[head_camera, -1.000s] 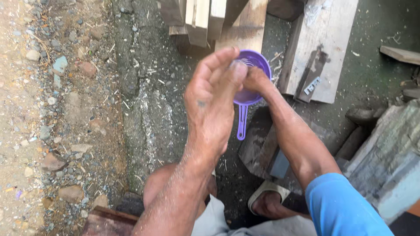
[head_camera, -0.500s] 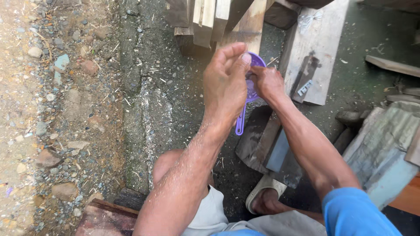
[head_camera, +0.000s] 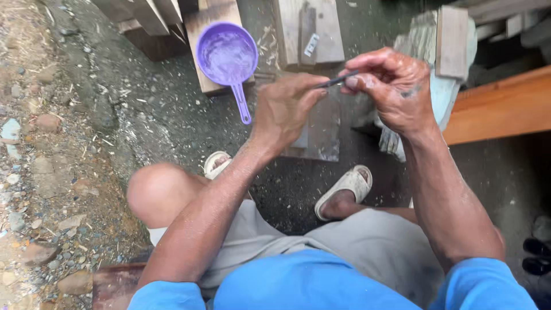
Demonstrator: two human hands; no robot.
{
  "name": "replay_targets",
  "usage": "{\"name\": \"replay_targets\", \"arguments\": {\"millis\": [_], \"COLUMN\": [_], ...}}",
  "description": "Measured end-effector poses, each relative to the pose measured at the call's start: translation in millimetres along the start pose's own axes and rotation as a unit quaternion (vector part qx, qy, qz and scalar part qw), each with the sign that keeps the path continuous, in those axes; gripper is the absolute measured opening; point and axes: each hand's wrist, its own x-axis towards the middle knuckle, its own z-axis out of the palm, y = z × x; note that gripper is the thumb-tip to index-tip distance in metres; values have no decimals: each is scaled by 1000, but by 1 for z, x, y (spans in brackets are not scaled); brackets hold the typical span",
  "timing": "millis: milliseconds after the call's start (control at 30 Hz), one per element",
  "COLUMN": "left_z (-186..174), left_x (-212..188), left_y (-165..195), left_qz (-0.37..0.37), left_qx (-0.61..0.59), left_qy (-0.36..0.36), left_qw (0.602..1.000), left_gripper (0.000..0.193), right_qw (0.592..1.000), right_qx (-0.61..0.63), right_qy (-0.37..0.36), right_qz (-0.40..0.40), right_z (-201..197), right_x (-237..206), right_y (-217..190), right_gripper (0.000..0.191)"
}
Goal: The person sits on the ground and sharpens a small metal tool blade on a wet sharpening stone. They repeatedly rub the blade against the stone, periodically dipping their fingers into a purple scoop of water to wet the surface, and inspecting the blade edge between strokes.
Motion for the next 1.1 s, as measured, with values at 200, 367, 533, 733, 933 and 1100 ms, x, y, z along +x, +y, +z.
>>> {"name": "replay_targets", "arguments": {"millis": [200,367,533,733,933,1100], "left_z": [21,29,38,48,71,79], "left_x": [-54,-55,-38,-17,-24,-50], "left_y": [18,14,2,-29,-54,-73], "left_qz": [42,78,-63,-53,-182,-235], "left_qx": [-93,-156,-370,-296,-196,-235], "left_qy": [71,53,22,-2,12,-54], "left_qw": [992,983,927,954,963,942], "left_gripper": [23,16,30,44,66,72], "right_qw": [999,995,989,991,918,944], "right_qx": [54,94,118,-29,-346,-300], "right_qy": [-6,20,86,127,169,99], "right_qz": [4,-3,6,-18,-93,-97], "right_z": [-13,-9,-5,5,43,66], "right_x": [-48,-67,-72,-67,-55,-60], "right_y": [12,31,42,32,55,90], "right_gripper": [10,10,11,10,14,23]}}
